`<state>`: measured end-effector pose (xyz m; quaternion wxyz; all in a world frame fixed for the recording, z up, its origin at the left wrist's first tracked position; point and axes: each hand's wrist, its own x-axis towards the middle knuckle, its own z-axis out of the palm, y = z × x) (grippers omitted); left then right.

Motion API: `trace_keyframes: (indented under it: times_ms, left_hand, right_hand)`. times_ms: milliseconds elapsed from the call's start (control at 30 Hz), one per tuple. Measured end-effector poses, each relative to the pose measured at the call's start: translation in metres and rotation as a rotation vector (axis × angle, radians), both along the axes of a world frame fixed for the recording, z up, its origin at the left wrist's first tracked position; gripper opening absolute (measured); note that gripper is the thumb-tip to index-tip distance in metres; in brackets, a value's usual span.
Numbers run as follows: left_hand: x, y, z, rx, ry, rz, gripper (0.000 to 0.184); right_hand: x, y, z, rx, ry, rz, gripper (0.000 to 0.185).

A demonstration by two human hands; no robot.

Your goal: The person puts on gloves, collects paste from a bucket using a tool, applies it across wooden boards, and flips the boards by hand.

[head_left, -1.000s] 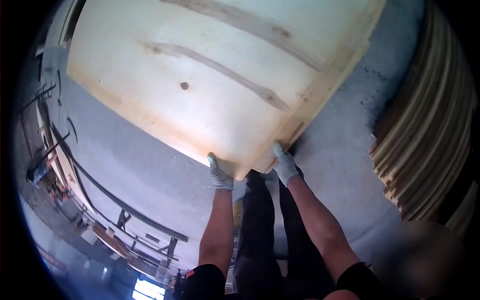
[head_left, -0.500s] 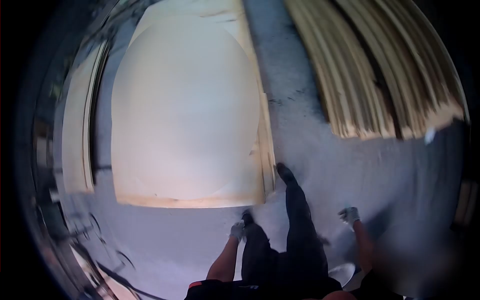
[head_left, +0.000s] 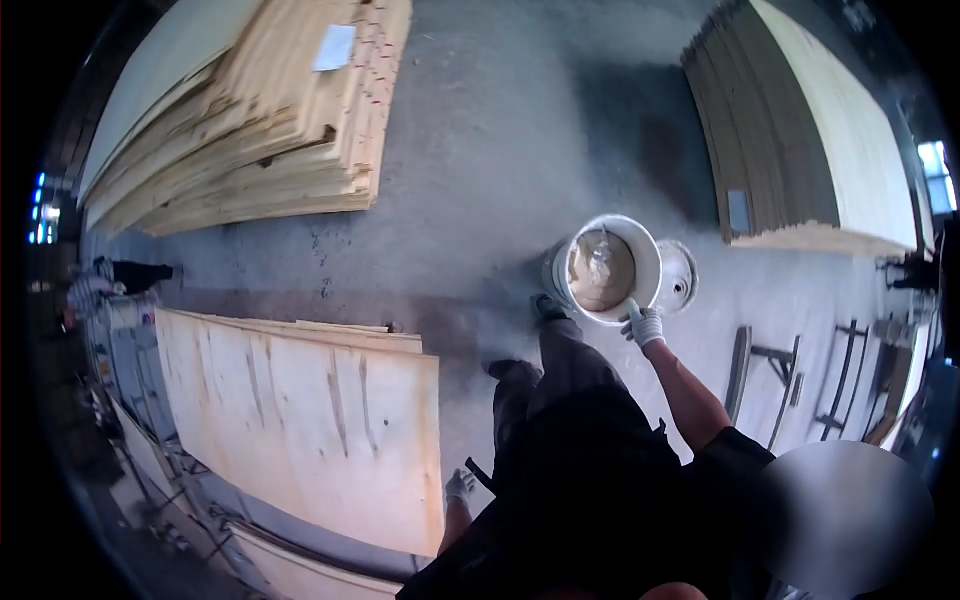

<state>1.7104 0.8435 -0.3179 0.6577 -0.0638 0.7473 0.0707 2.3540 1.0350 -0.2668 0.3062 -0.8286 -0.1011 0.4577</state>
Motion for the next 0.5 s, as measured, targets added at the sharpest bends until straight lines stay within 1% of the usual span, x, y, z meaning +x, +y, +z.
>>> trace_keyframes:
  times_ms: [33, 67, 100, 133, 167, 200, 233, 267, 300, 333, 367, 400, 467, 500]
  left_hand:
    - [0.004, 0.008, 0.014, 0.019, 0.021, -0.037, 0.065]
    - [0.010, 0.020, 0.013, 0.043, 0.045, -0.073, 0.064]
    - [0.021, 0.032, 0.005, 0.066, 0.066, -0.100, 0.063]
    - [0.040, 0.045, 0.009, 0.148, 0.120, -0.107, 0.059]
    - [0.068, 0.069, 0.022, 0.212, 0.092, -0.175, 0.056]
    - [0.100, 0.102, 0.050, 0.269, 0.065, -0.251, 0.053]
    - [0.138, 0.134, 0.069, 0.318, 0.077, -0.310, 0.051]
    - [0.171, 0.158, 0.088, 0.366, 0.086, -0.368, 0.050]
    - [0.202, 0.177, 0.109, 0.441, 0.054, -0.424, 0.047]
    - [0.230, 0.195, 0.124, 0.523, 0.014, -0.478, 0.045]
    - [0.249, 0.208, 0.136, 0.539, 0.012, -0.600, 0.044]
    - [0.264, 0.215, 0.149, 0.550, 0.020, -0.642, 0.044]
    - [0.288, 0.225, 0.167, 0.592, 0.029, -0.717, 0.043]
    - [0.288, 0.220, 0.167, 0.596, 0.023, -0.690, 0.044]
  right_hand:
    - [0.007, 0.000, -0.014, -0.014, -0.025, 0.008, 0.058]
    - [0.016, 0.006, -0.038, -0.022, -0.047, 0.018, 0.053]
    - [0.027, 0.017, -0.071, -0.012, -0.244, 0.140, 0.049]
    - [0.040, 0.030, -0.105, -0.005, -0.433, 0.274, 0.046]
    - [0.052, 0.048, -0.138, 0.011, -0.618, 0.413, 0.043]
    - [0.062, 0.072, -0.151, -0.069, -0.519, 0.371, 0.038]
    - [0.071, 0.102, -0.159, -0.104, -0.464, 0.389, 0.043]
    - [0.077, 0.123, -0.178, -0.065, -0.466, 0.331, 0.045]
    - [0.084, 0.150, -0.186, -0.247, -0.409, 0.419, 0.046]
    - [0.088, 0.170, -0.188, -0.344, -0.381, 0.426, 0.045]
    - [0.093, 0.187, -0.176, -0.399, -0.332, 0.502, 0.045]
    - [0.098, 0.180, -0.211, -0.313, -0.341, 0.477, 0.045]
    - [0.100, 0.177, -0.216, -0.276, -0.327, 0.482, 0.043]
    - [0.104, 0.165, -0.236, -0.282, -0.373, 0.476, 0.056]
